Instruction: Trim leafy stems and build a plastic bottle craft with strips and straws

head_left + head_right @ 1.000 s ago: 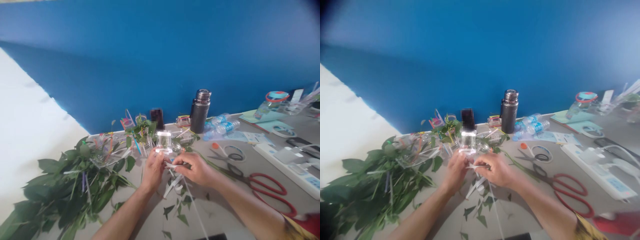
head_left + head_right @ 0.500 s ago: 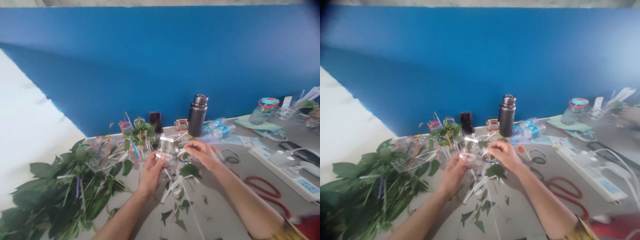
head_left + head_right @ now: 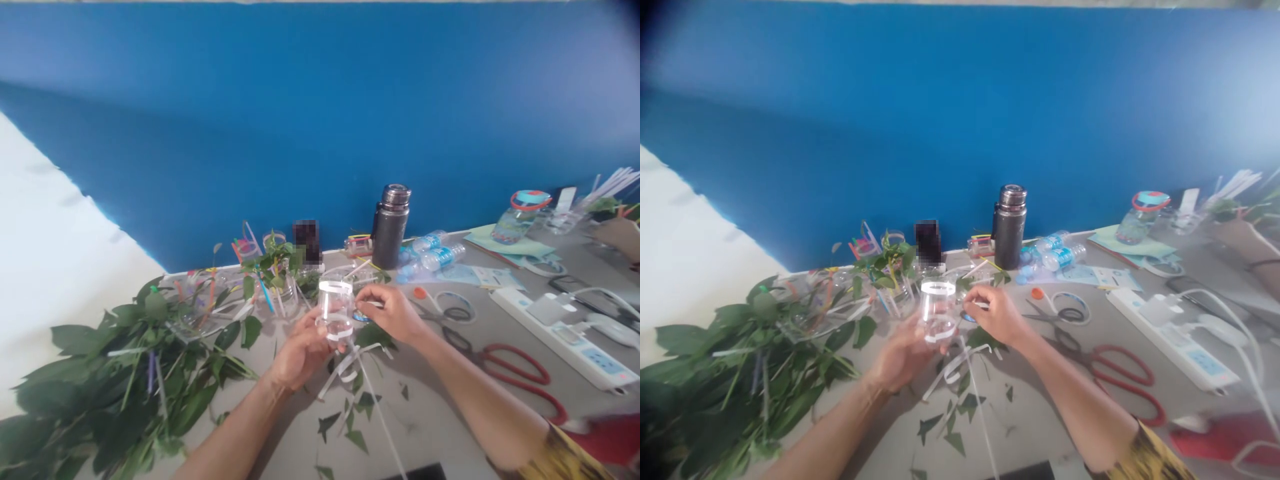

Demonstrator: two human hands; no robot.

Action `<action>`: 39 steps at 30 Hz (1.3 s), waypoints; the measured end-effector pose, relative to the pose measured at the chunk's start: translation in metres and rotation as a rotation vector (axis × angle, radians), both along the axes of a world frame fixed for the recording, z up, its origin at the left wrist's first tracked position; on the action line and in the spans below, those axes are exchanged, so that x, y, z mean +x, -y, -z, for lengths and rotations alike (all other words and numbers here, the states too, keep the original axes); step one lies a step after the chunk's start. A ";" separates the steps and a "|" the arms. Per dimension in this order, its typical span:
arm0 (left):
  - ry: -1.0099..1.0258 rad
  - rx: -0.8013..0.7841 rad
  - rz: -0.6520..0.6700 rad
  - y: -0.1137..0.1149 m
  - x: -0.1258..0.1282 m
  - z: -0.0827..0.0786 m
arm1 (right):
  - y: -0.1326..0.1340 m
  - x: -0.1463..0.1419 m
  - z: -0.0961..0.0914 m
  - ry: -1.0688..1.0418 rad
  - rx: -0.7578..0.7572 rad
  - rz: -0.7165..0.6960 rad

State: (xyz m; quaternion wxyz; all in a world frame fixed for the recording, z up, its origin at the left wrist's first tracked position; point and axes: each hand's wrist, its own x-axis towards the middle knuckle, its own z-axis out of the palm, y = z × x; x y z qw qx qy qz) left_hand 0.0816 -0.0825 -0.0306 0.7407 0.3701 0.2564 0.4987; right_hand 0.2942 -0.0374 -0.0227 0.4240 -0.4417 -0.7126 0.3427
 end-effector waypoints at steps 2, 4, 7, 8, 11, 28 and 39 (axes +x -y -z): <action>-0.009 0.021 0.023 0.002 0.001 0.000 | 0.000 -0.002 0.003 0.021 0.000 0.007; -0.021 0.033 0.034 0.002 0.002 0.000 | 0.000 -0.003 0.005 0.037 0.010 0.018; -0.046 0.042 0.032 0.002 0.002 0.001 | 0.001 -0.002 0.006 0.053 0.032 0.017; -0.056 0.044 0.032 0.002 0.001 0.001 | 0.001 -0.002 0.005 0.057 0.037 0.010; -0.080 0.056 0.037 0.001 0.001 0.002 | 0.002 -0.002 0.003 0.057 0.037 -0.016; -0.052 0.081 -0.034 0.001 -0.005 -0.010 | -0.008 0.011 0.004 0.022 -0.110 -0.168; -0.026 0.007 -0.060 0.001 -0.008 -0.007 | -0.015 0.027 -0.002 0.246 0.073 0.171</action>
